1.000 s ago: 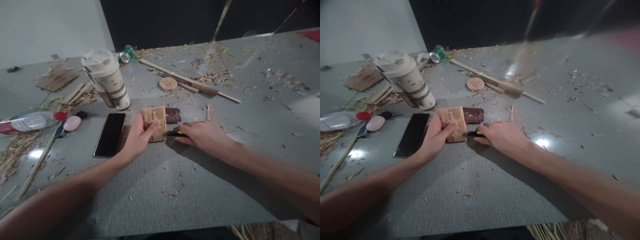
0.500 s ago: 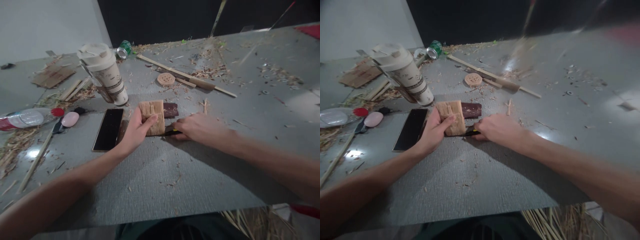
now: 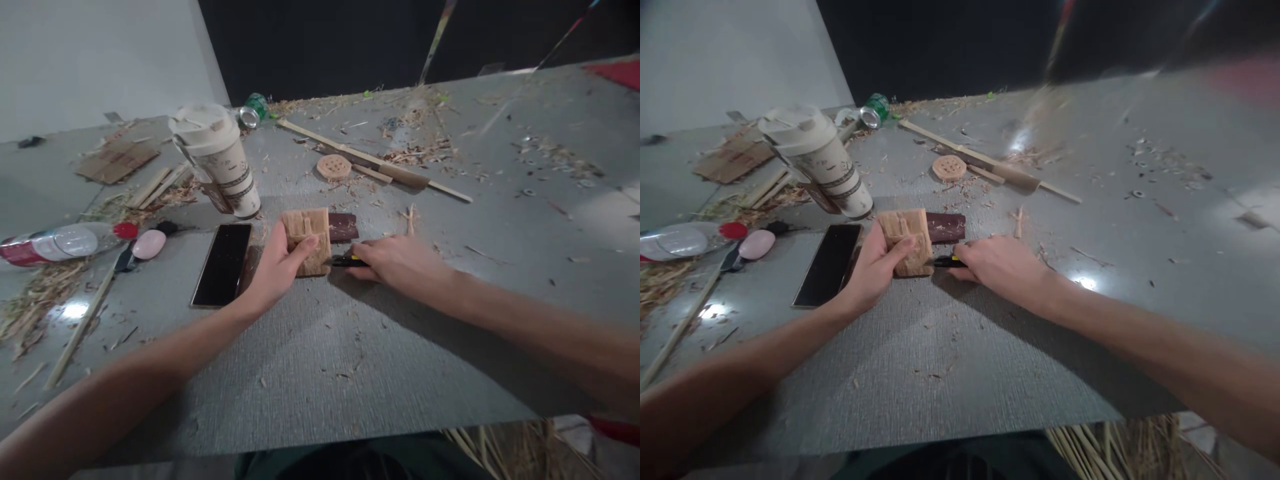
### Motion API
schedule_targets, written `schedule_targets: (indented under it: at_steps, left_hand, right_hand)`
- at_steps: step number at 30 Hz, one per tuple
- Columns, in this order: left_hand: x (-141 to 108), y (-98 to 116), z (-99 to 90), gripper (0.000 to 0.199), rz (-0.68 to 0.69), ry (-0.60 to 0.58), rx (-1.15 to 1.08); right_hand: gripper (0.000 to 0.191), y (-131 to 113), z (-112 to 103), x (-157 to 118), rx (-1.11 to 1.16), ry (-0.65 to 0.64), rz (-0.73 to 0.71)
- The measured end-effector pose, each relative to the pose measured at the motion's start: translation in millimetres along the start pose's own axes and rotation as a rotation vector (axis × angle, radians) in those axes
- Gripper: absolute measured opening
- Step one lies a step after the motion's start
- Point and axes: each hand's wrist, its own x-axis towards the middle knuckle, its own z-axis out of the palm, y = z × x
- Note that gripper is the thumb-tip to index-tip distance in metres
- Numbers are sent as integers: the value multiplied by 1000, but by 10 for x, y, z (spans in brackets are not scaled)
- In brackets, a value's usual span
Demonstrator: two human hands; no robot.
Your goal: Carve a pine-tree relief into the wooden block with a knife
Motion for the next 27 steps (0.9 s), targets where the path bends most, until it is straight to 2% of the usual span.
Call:
schedule_targets:
  at_steps: [10, 18, 27]
  left_hand:
    - [28, -98, -22, 39, 34, -14, -20]
    - [46, -114, -28, 35, -11, -40, -49]
    - [20, -111, -18, 40, -27, -90, -79]
  right_hand:
    - [38, 22, -108, 83, 20, -19, -76]
    - [36, 19, -206, 102, 51, -41, -139]
    - [32, 105, -187, 160, 96, -64, -209]
